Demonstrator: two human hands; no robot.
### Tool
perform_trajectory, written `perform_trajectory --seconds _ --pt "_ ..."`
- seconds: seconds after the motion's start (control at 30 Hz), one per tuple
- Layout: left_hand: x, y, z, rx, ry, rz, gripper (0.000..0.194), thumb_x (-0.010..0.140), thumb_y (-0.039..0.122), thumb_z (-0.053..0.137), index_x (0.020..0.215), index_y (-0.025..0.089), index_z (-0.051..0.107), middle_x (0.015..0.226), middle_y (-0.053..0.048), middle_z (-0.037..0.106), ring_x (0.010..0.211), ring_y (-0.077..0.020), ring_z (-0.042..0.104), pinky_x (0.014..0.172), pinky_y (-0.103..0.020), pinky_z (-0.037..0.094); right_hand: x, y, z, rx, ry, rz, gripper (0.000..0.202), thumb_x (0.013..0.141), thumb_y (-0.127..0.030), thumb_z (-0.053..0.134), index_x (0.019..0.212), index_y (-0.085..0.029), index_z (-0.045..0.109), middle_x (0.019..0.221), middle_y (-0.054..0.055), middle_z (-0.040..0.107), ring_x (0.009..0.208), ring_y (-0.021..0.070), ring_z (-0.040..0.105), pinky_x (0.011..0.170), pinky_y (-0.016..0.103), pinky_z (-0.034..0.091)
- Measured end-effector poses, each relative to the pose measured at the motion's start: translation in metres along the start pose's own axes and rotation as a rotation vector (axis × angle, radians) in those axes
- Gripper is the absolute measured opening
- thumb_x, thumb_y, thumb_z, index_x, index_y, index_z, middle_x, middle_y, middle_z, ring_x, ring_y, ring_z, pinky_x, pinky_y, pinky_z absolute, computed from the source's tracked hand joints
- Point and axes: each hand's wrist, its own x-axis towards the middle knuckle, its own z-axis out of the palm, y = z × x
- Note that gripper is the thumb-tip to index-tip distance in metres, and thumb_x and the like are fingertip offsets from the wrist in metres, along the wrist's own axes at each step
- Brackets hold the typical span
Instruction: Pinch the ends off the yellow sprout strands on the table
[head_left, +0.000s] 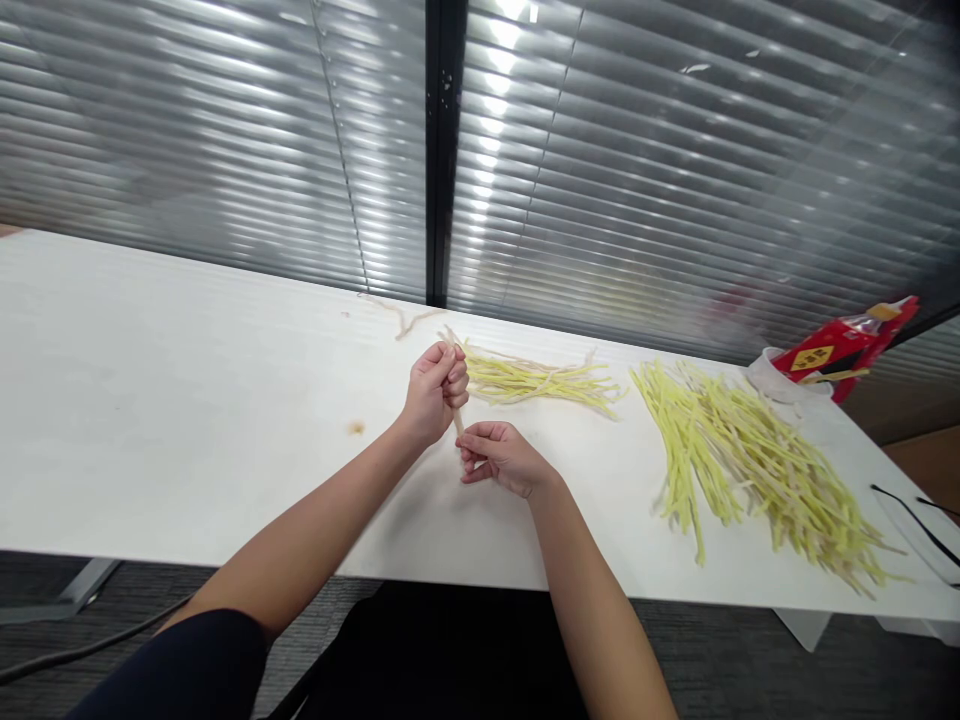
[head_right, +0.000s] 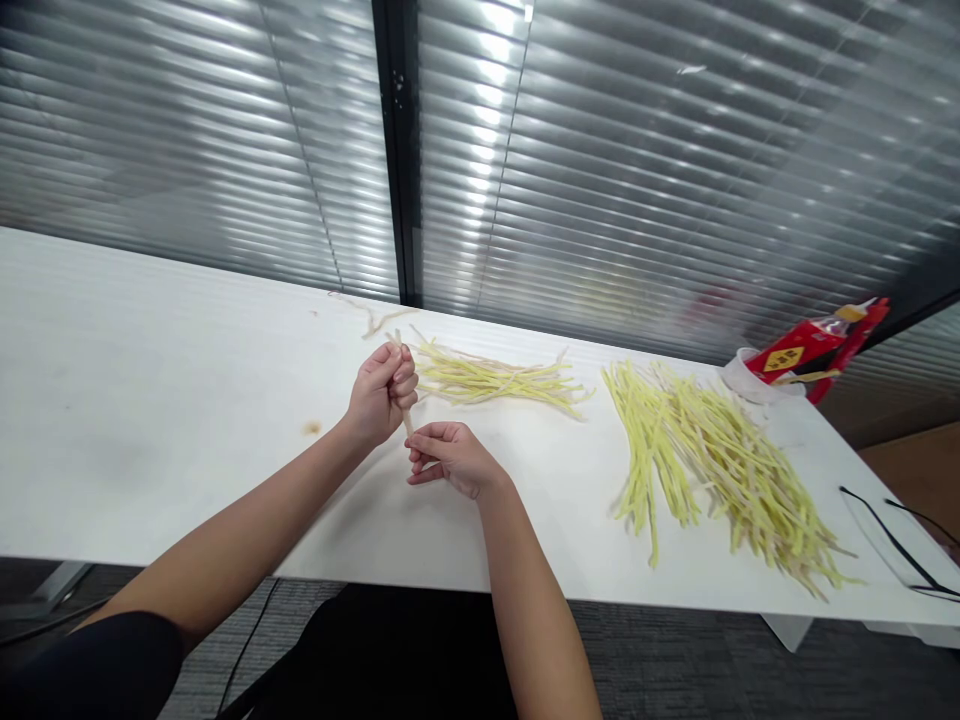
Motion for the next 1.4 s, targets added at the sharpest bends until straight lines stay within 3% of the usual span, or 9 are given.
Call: perform_trajectory --seconds 0.13,0.23,0.33,0.43,0.57,0.73,1.07,1.27,1.4 --pt "0.003 -0.004 -0.001 0.044 0.015 0.05 0.025 0.075 0.038 0.066 0.079 0.016 0.053 0.059 0.006 0.045 0.043 -0.0019 0.035 0.04 -0.013 0.028 0.002 0.001 0.0 -0.02 0.05 -0.041 0.028 0.071 -0.04 0.071 0.079 -0.014 0.063 0.07 -0.001 0.055 0.059 0.0081 0.054 0.057 0.029 0.058" --pt "0.005 -0.01 -0.004 0.162 0.048 0.07 0.029 0.075 0.037 0.066 0.095 0.017 0.059 0.083 -0.001 0.059 0.067 -0.0078 0.055 0.061 -0.02 0.045 0.005 0.001 -0.001 -0.027 0.186 -0.16 0.029 0.072 -0.043 0.068 0.082 -0.016 0.063 0.073 -0.001 0.055 0.058 0.0083 0.054 0.056 0.03 0.058" --pt "0.004 -0.015 -0.007 0.352 -0.016 -0.03 0.034 0.071 0.033 0.07 0.099 0.017 0.061 0.086 -0.003 0.061 0.073 -0.0109 0.057 0.066 -0.024 0.045 0.007 0.0 -0.004 -0.037 0.338 -0.302 0.028 0.074 -0.043 0.066 0.082 -0.017 0.062 0.074 -0.001 0.054 0.057 0.0084 0.054 0.052 0.028 0.058" --pt "0.0 -0.016 -0.007 0.513 -0.174 -0.116 0.023 0.072 0.035 0.068 0.081 0.013 0.063 0.068 -0.001 0.058 0.06 -0.0104 0.052 0.059 -0.025 0.041 0.007 -0.002 -0.006 -0.058 0.412 -0.379 0.026 0.074 -0.043 0.065 0.079 -0.018 0.061 0.075 -0.001 0.054 0.057 0.009 0.054 0.048 0.027 0.057" --pt "-0.003 -0.014 -0.004 0.582 -0.199 -0.072 0.023 0.075 0.036 0.065 0.071 0.013 0.062 0.065 -0.001 0.058 0.059 -0.01 0.05 0.056 -0.024 0.037 0.006 -0.004 -0.007 -0.078 0.475 -0.425 0.025 0.074 -0.042 0.066 0.082 -0.019 0.061 0.075 -0.001 0.055 0.057 0.0097 0.054 0.044 0.026 0.056" --pt "-0.003 -0.014 -0.003 0.529 -0.122 -0.052 0.02 0.071 0.032 0.069 0.075 0.013 0.063 0.068 -0.002 0.06 0.059 -0.0101 0.051 0.056 -0.024 0.04 0.004 -0.005 -0.006 -0.116 0.476 -0.476 0.025 0.071 -0.038 0.069 0.084 -0.019 0.059 0.075 -0.002 0.057 0.056 0.0093 0.054 0.045 0.023 0.052" --pt "-0.008 -0.016 0.001 0.336 -0.209 -0.237 0.027 0.072 0.038 0.069 0.073 0.014 0.057 0.059 -0.002 0.059 0.042 -0.0123 0.053 0.043 -0.026 0.042 0.005 -0.003 -0.004 -0.224 0.418 -0.528 0.025 0.077 -0.042 0.062 0.083 -0.022 0.05 0.07 -0.003 0.052 0.052 0.0074 0.046 0.048 0.022 0.046" --pt "-0.006 -0.02 -0.002 0.254 -0.122 -0.258 0.027 0.07 0.033 0.072 0.077 0.014 0.055 0.064 0.0 0.059 0.055 -0.0111 0.059 0.054 -0.023 0.047 0.008 0.0 -0.006 -0.16 0.476 -0.598 0.024 0.077 -0.041 0.062 0.082 -0.022 0.048 0.076 -0.004 0.049 0.049 0.0048 0.042 0.046 0.021 0.042" --pt "-0.008 -0.019 -0.001 0.215 -0.182 -0.292 0.027 0.068 0.03 0.073 0.08 0.014 0.055 0.067 -0.002 0.06 0.057 -0.0147 0.06 0.053 -0.027 0.048 0.009 0.0 -0.008 -0.19 0.483 -0.598 0.023 0.078 -0.04 0.062 0.082 -0.022 0.049 0.078 -0.003 0.049 0.049 0.0051 0.043 0.046 0.021 0.042"
